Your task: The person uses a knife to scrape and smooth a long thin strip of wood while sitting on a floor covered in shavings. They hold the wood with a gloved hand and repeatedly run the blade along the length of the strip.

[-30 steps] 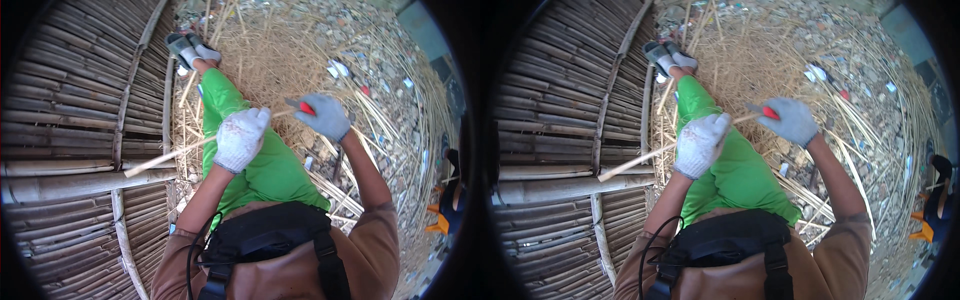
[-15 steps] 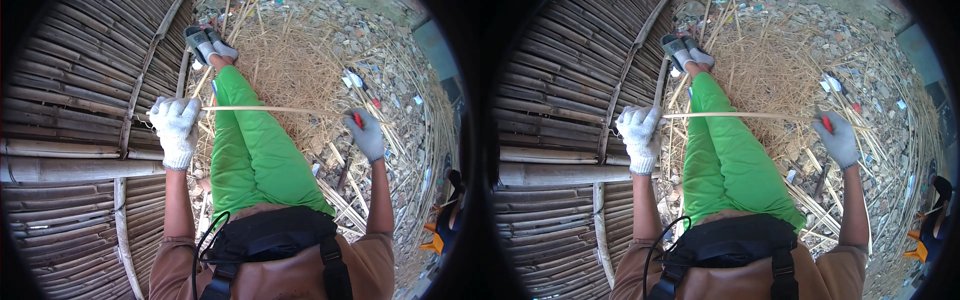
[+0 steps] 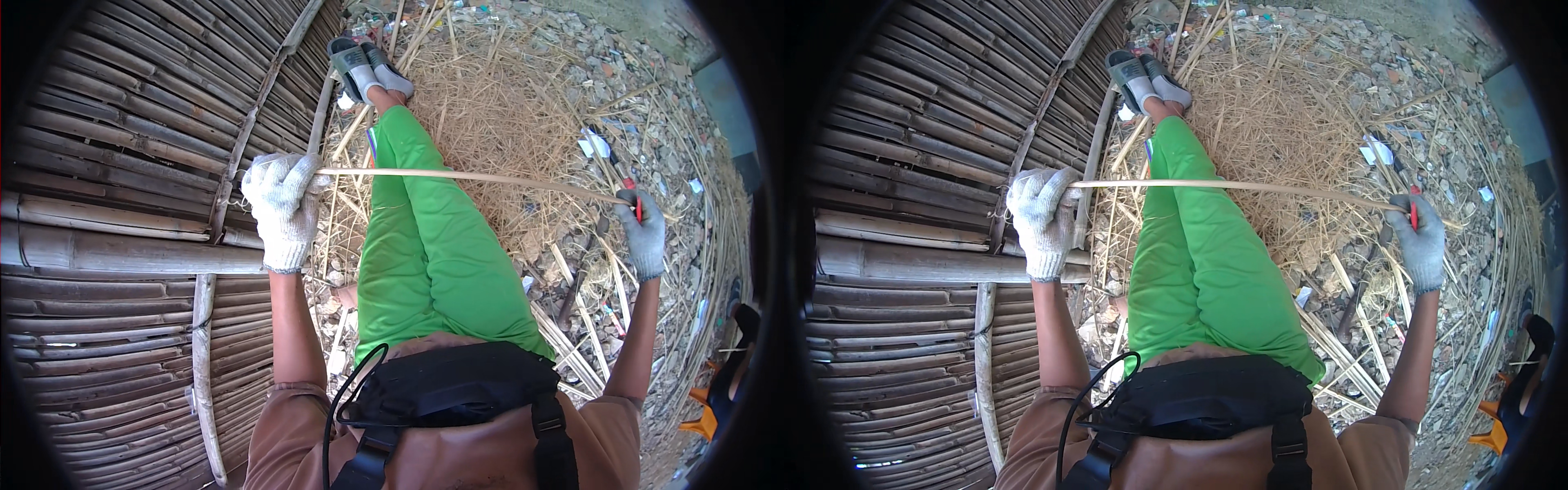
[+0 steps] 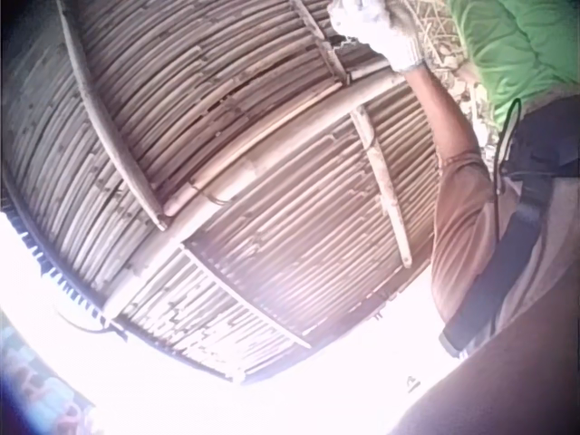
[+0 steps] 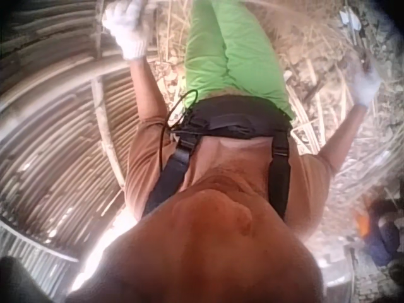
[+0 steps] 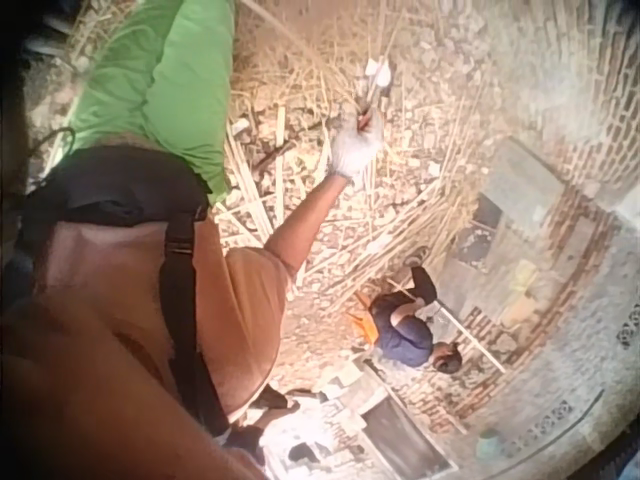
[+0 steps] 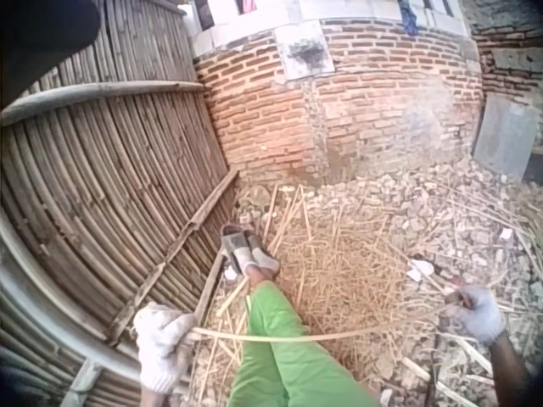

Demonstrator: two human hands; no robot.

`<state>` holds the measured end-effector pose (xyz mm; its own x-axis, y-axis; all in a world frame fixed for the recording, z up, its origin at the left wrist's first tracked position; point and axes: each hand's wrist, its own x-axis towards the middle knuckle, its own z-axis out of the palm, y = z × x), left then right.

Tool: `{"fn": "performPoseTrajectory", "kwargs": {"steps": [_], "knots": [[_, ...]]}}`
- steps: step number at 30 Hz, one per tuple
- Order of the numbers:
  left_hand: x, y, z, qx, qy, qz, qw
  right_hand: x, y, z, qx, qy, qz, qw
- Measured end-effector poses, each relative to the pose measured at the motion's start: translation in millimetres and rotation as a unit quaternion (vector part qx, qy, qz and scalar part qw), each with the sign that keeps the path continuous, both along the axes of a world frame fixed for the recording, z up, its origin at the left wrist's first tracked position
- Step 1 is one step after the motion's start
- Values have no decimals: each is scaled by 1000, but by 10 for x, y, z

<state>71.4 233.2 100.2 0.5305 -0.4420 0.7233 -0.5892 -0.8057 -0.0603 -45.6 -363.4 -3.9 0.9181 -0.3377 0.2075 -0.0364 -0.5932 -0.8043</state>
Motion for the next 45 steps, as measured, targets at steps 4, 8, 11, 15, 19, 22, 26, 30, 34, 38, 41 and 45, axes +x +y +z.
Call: {"fn": "performPoseTrajectory", "kwargs": {"steps": [4,8,11,15,19,22,26,30,34,38,41,45], "knots": [[-26,50,31,-45,21,-33,998,-40,-30,2,14,4,19,1000],[-58,18,37,-81,39,-55,994,-80,-75,-26,21,14,27,999],[-58,-27,39,-102,65,-63,991,-114,-91,-22,9,40,32,999],[-90,-127,-16,-149,113,-46,981,-173,-52,29,-51,72,28,996],[-50,-1,-137,-60,100,12,993,-39,30,-49,-35,136,65,988],[-7,-67,-230,20,93,62,994,-66,173,81,-97,131,48,985],[-53,-208,-243,108,79,94,987,7,374,266,-98,175,43,979],[-74,-379,-374,109,92,86,986,92,491,281,-97,188,55,976],[-164,-661,-531,80,119,49,988,272,705,143,-144,158,82,973],[-209,-956,-719,53,151,-7,987,359,889,-27,-109,139,112,978],[-258,-1262,-791,50,174,-30,983,381,995,-144,-100,145,128,976],[-356,-1321,-914,33,182,-39,982,469,1219,-299,-110,142,150,972]]}}
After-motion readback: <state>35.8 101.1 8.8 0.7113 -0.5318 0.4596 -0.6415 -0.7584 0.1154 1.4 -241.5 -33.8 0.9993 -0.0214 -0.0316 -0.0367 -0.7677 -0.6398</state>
